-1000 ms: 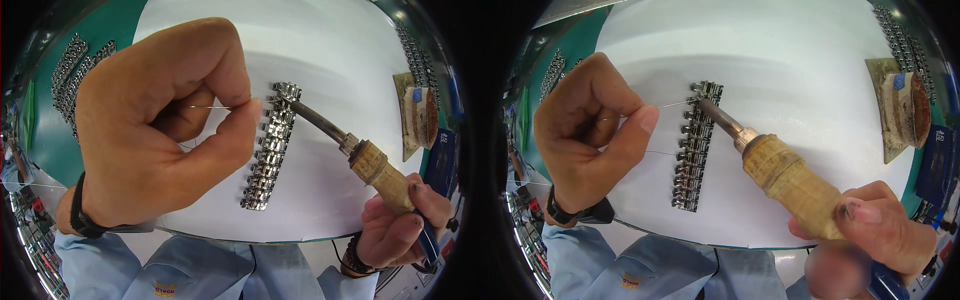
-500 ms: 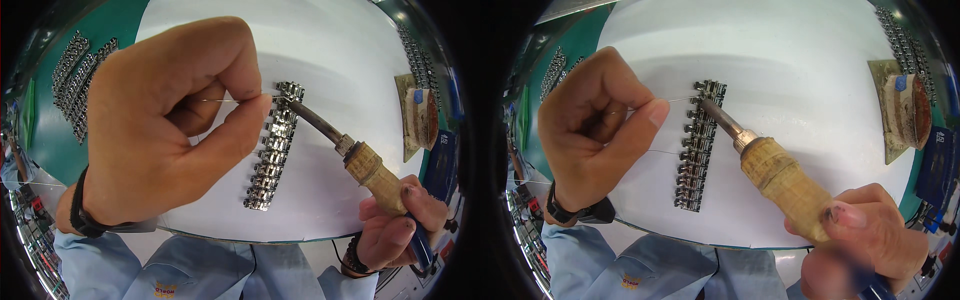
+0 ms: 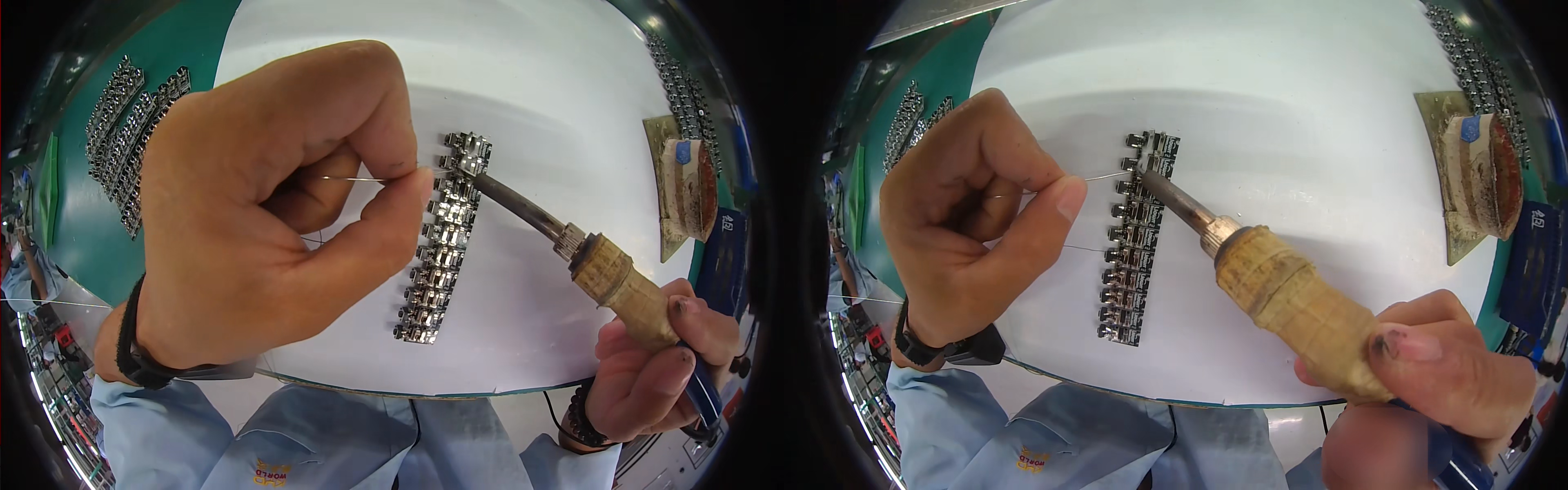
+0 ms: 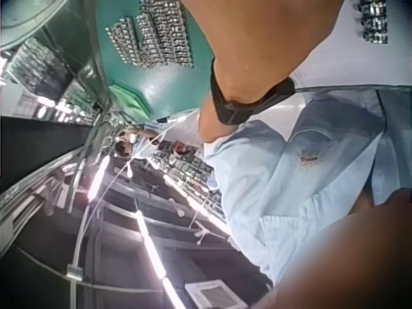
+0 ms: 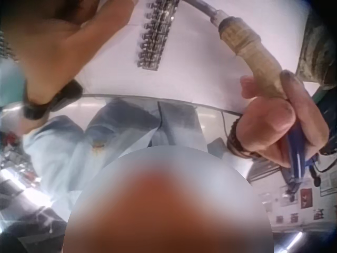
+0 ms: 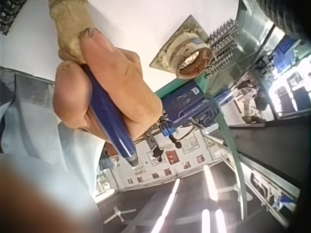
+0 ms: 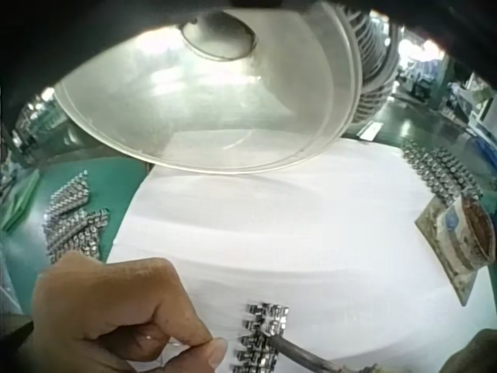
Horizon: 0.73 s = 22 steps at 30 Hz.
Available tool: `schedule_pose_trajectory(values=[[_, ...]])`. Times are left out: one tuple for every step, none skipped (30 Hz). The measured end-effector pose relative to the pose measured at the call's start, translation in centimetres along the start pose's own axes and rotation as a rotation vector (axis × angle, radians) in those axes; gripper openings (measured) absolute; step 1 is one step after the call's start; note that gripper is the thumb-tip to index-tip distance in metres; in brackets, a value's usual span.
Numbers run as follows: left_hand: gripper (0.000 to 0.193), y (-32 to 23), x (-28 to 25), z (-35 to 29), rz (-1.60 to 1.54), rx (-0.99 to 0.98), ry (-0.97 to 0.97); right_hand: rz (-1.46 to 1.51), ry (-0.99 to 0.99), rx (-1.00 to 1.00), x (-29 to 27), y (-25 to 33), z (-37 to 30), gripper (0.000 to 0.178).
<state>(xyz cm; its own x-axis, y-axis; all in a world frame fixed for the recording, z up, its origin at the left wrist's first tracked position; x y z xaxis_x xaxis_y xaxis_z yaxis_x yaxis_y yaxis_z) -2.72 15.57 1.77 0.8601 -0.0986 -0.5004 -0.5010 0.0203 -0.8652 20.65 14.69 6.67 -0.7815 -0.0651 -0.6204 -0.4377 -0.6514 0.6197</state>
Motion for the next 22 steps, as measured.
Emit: schedule_pose_trajectory(values=[[0.018, 0.0, 0.0, 0.1, -0.008, -0.025, 0.011, 0.008, 0.004, 0.0, 0.1, 0.0, 0.1, 0.036], [0.018, 0.1, 0.0, 0.1, -0.016, -0.05, 0.022, 0.018, 0.008, 0.0, 0.2, 0.0, 0.1, 0.037], [0.018, -0.3, 0.3, 0.1, -0.086, 0.006, -0.048, 0.033, 0.013, 0.001, 0.3, 0.0, 0.2, 0.037], [0.018, -0.6, 0.3, 0.1, -0.12, 0.035, -0.083, 0.054, 0.017, 0.001, 0.5, -0.1, 0.3, 0.038], [0.018, -0.8, 0.2, 0.2, -0.154, 0.064, -0.118, 0.081, 0.024, -0.002, 0.6, -0.2, 0.4, 0.038], [0.018, -0.8, 0.3, 0.3, -0.152, 0.065, -0.117, 0.113, 0.031, -0.007, 0.6, -0.3, 0.5, 0.038], [0.018, -0.7, 0.4, 0.4, -0.107, 0.032, -0.078, 0.139, 0.04, 0.003, 0.6, -0.4, 0.5, 0.039], [0.018, -0.6, 0.6, 0.5, -0.061, 0.002, -0.037, 0.169, 0.046, 0.009, 0.7, -0.7, 0.4, 0.039], [0.018, -0.4, 0.4, 0.6, 0.027, -0.063, 0.043, 0.173, 0.062, 0.052, 0.6, -1.1, 0.4, 0.039], [0.018, -0.2, 0.4, 0.6, 0.041, -0.104, 0.064, 0.176, 0.078, 0.095, 0.5, -1.6, 0.3, 0.04], [0.018, 0.1, 0.3, 0.5, 0.055, -0.144, 0.086, 0.152, 0.099, 0.159, 0.1, -2.2, 0.4, 0.04], [0.017, 0.2, 0.4, 0.4, -0.002, -0.161, 0.048, 0.09, 0.1, 0.195, -0.1, -2.4, 0.1, 0.04], [0.017, 0.0, 0.4, 0.5, -0.024, -0.101, 0.027, 0.049, 0.072, 0.248, -0.5, -2.8, -0.2, 0.04], [0.017, -0.2, 0.5, 0.6, -0.044, -0.04, 0.007, -0.019, 0.049, 0.329, -1.0, -3.4, -0.6, 0.04], [0.016, -0.9, 0.6, 0.9, -0.028, 0.098, 0.004, -0.057, 0.04, 0.357, -1.3, -3.7, -0.7, 0.039], [0.016, -1.8, 0.5, 0.7, 0.004, 0.232, 0.001, -0.061, 0.031, 0.36, -1.5, -3.8, -0.8, 0.039], [0.016, -1.5, 0.6, 0.8, -0.017, 0.227, 0.007, -0.065, 0.023, 0.362, -1.6, -4.0, -0.8, 0.039], [0.016, -1.2, 0.6, 0.7, -0.021, 0.219, 0.013, -0.035, 0.013, 0.339, -1.4, -4.1, -0.8, 0.039], [0.016, -1.1, 0.6, 0.6, -0.027, 0.216, 0.018, -0.022, 0.012, 0.323, -1.3, -4.1, -0.8, 0.039], [0.016, -0.9, 0.5, 0.6, -0.043, 0.196, 0.012, -0.009, 0.011, 0.307, -1.3, -4.0, -0.8, 0.039], [0.016, -0.7, 0.3, 0.5, -0.059, 0.182, 0.004, -0.013, 0.017, 0.296, -1.2, -3.8, -0.7, 0.039], [0.016, -0.6, 0.2, 0.5, -0.066, 0.166, -0.006, 0.007, 0.019, 0.286, -1.2, -3.7, -0.6, 0.039]])
Point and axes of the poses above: each hand's wrist, its own z-axis towards the middle knuckle, its own x-axis out of the palm, y = z × x, the point moved 9 cm from there along z, towards the middle knuckle, and after that the axes turned 10 degrees about -z, right-handed, at the moved point
